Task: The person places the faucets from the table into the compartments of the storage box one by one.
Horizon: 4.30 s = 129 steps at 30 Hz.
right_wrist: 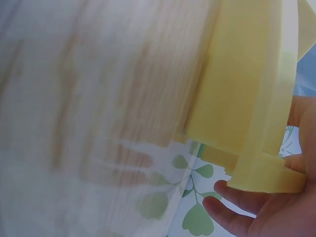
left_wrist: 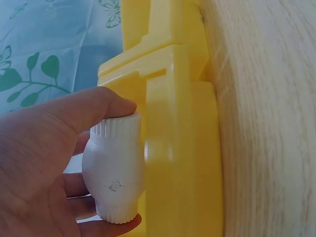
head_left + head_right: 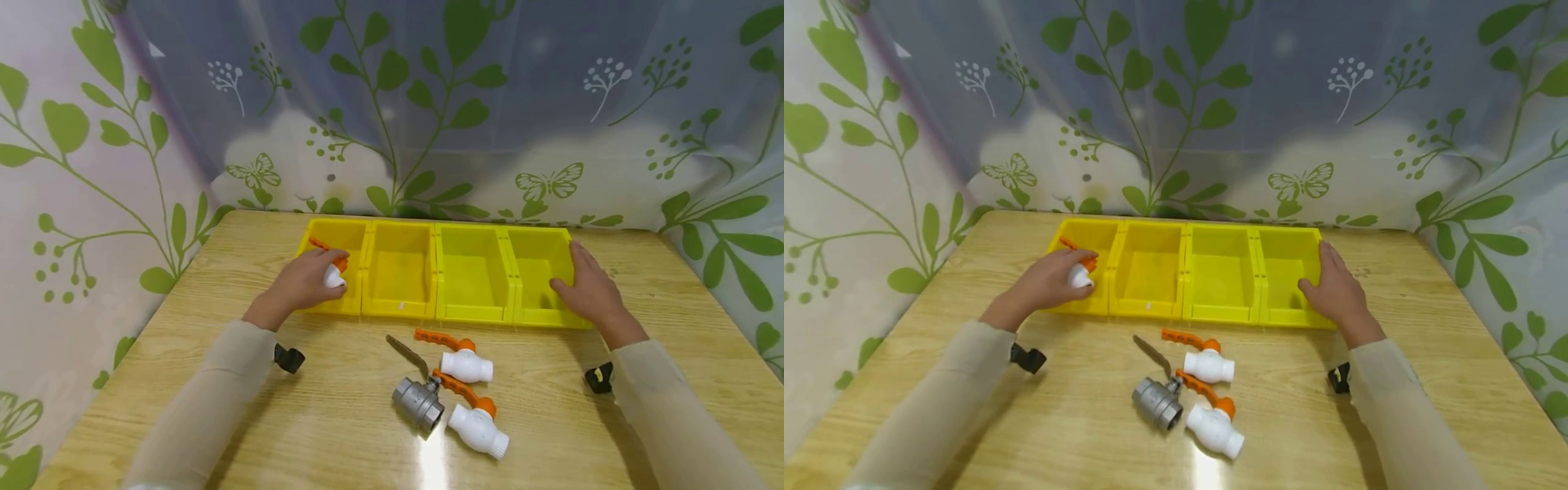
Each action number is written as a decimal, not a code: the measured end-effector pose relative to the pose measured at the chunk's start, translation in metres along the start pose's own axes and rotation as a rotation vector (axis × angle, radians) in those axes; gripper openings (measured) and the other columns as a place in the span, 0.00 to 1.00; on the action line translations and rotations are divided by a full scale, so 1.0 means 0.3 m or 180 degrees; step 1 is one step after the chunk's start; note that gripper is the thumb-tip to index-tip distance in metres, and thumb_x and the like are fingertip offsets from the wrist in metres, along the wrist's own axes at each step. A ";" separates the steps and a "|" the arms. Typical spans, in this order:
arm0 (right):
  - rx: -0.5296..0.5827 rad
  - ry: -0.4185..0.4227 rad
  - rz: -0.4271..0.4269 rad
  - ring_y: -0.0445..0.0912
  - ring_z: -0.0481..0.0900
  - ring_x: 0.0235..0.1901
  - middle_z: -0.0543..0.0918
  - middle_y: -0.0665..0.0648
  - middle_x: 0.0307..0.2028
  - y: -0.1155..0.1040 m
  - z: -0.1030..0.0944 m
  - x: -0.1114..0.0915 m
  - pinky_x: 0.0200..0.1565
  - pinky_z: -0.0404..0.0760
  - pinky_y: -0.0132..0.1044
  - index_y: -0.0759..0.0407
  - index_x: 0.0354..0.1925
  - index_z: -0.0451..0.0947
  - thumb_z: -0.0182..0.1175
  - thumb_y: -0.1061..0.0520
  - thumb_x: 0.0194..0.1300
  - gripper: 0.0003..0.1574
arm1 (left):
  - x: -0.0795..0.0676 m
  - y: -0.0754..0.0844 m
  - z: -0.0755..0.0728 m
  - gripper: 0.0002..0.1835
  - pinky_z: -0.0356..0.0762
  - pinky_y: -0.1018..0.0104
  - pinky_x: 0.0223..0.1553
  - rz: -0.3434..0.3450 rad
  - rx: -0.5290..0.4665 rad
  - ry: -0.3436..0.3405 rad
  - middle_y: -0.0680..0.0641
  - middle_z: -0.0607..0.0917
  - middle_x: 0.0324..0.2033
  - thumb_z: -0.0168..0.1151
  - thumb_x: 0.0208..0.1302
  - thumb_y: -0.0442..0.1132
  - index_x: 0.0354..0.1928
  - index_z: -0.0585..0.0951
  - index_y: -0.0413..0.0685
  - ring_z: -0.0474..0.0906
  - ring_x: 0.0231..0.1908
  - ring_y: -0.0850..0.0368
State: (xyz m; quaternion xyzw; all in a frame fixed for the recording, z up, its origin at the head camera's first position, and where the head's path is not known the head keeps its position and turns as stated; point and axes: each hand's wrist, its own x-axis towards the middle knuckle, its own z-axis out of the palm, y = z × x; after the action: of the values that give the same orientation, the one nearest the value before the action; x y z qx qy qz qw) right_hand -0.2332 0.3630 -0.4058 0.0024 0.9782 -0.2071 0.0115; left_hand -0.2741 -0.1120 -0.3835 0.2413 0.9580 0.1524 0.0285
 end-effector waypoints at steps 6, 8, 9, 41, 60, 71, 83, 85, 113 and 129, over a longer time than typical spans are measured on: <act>0.0010 0.0027 -0.0003 0.69 0.43 0.64 0.33 0.66 0.69 -0.008 0.002 0.003 0.56 0.47 0.66 0.61 0.69 0.25 0.47 0.46 0.65 0.52 | 0.017 -0.012 0.020 0.31 0.71 0.51 0.45 -0.0013 0.0072 0.0061 0.42 0.72 0.54 0.60 0.54 0.49 0.61 0.68 0.50 0.69 0.49 0.45; 0.0020 0.0030 -0.0004 0.69 0.43 0.64 0.34 0.66 0.69 -0.010 0.004 0.000 0.56 0.48 0.67 0.62 0.69 0.26 0.47 0.46 0.65 0.52 | 0.023 -0.016 0.029 0.31 0.72 0.51 0.44 -0.0020 0.0080 0.0073 0.41 0.72 0.53 0.60 0.54 0.49 0.61 0.68 0.50 0.69 0.48 0.46; 0.0028 0.0019 0.0001 0.69 0.43 0.64 0.34 0.66 0.69 -0.011 0.005 -0.001 0.56 0.48 0.67 0.62 0.69 0.26 0.47 0.46 0.65 0.52 | 0.025 -0.017 0.034 0.31 0.72 0.51 0.44 -0.0026 0.0077 0.0067 0.41 0.72 0.53 0.60 0.54 0.50 0.61 0.68 0.50 0.69 0.48 0.46; 0.0042 0.0012 0.0025 0.68 0.42 0.64 0.34 0.67 0.69 -0.013 -0.008 -0.002 0.56 0.46 0.68 0.62 0.69 0.26 0.48 0.47 0.64 0.52 | 0.077 -0.020 0.079 0.32 0.69 0.52 0.50 -0.0075 0.0001 -0.0026 0.42 0.74 0.54 0.58 0.53 0.49 0.62 0.67 0.47 0.71 0.49 0.46; 0.0093 0.0033 0.0074 0.69 0.41 0.64 0.35 0.68 0.69 -0.009 -0.002 -0.010 0.56 0.45 0.68 0.61 0.70 0.26 0.47 0.46 0.65 0.52 | 0.070 -0.018 0.110 0.31 0.70 0.53 0.48 -0.0129 -0.0146 -0.0118 0.43 0.76 0.51 0.56 0.55 0.47 0.62 0.66 0.45 0.72 0.44 0.48; 0.0083 0.0063 0.0075 0.69 0.41 0.64 0.35 0.68 0.69 -0.009 -0.003 -0.012 0.56 0.44 0.68 0.62 0.69 0.26 0.46 0.46 0.65 0.52 | 0.080 -0.021 0.115 0.32 0.66 0.52 0.53 -0.0210 -0.0248 -0.0228 0.42 0.73 0.55 0.54 0.57 0.48 0.63 0.65 0.45 0.70 0.51 0.46; 0.0052 0.0056 0.0004 0.68 0.41 0.64 0.34 0.67 0.69 0.006 0.000 -0.004 0.57 0.46 0.66 0.61 0.69 0.25 0.47 0.46 0.64 0.52 | 0.077 -0.013 0.102 0.32 0.62 0.50 0.57 -0.0273 -0.0245 -0.0438 0.40 0.70 0.58 0.52 0.58 0.47 0.65 0.62 0.44 0.65 0.56 0.44; 0.0058 0.0037 0.0015 0.68 0.41 0.64 0.34 0.67 0.69 0.005 -0.002 -0.003 0.57 0.46 0.66 0.60 0.69 0.24 0.47 0.46 0.64 0.52 | 0.077 -0.013 0.101 0.33 0.61 0.50 0.58 -0.0273 -0.0226 -0.0463 0.40 0.69 0.59 0.52 0.59 0.48 0.65 0.62 0.45 0.64 0.57 0.44; 0.0207 0.0013 -0.0395 0.63 0.36 0.67 0.31 0.66 0.69 0.000 -0.024 -0.020 0.59 0.46 0.64 0.65 0.69 0.29 0.47 0.55 0.66 0.48 | 0.061 -0.024 0.116 0.33 0.62 0.49 0.57 -0.0126 -0.0258 -0.0370 0.36 0.65 0.60 0.50 0.60 0.49 0.65 0.62 0.41 0.64 0.56 0.41; 0.0296 0.0040 -0.0300 0.64 0.37 0.66 0.31 0.63 0.69 -0.002 -0.020 -0.020 0.58 0.44 0.66 0.62 0.70 0.29 0.48 0.52 0.65 0.49 | 0.041 -0.020 0.101 0.31 0.62 0.48 0.56 -0.0149 -0.0419 -0.0409 0.39 0.63 0.61 0.50 0.62 0.51 0.65 0.63 0.46 0.61 0.58 0.43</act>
State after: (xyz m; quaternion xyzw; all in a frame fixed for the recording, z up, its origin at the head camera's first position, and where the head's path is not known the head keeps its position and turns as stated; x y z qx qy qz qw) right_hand -0.2272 0.3648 -0.3999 -0.0418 0.9666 -0.2526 -0.0044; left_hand -0.2839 -0.1028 -0.4139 0.2258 0.9475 0.1985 0.1093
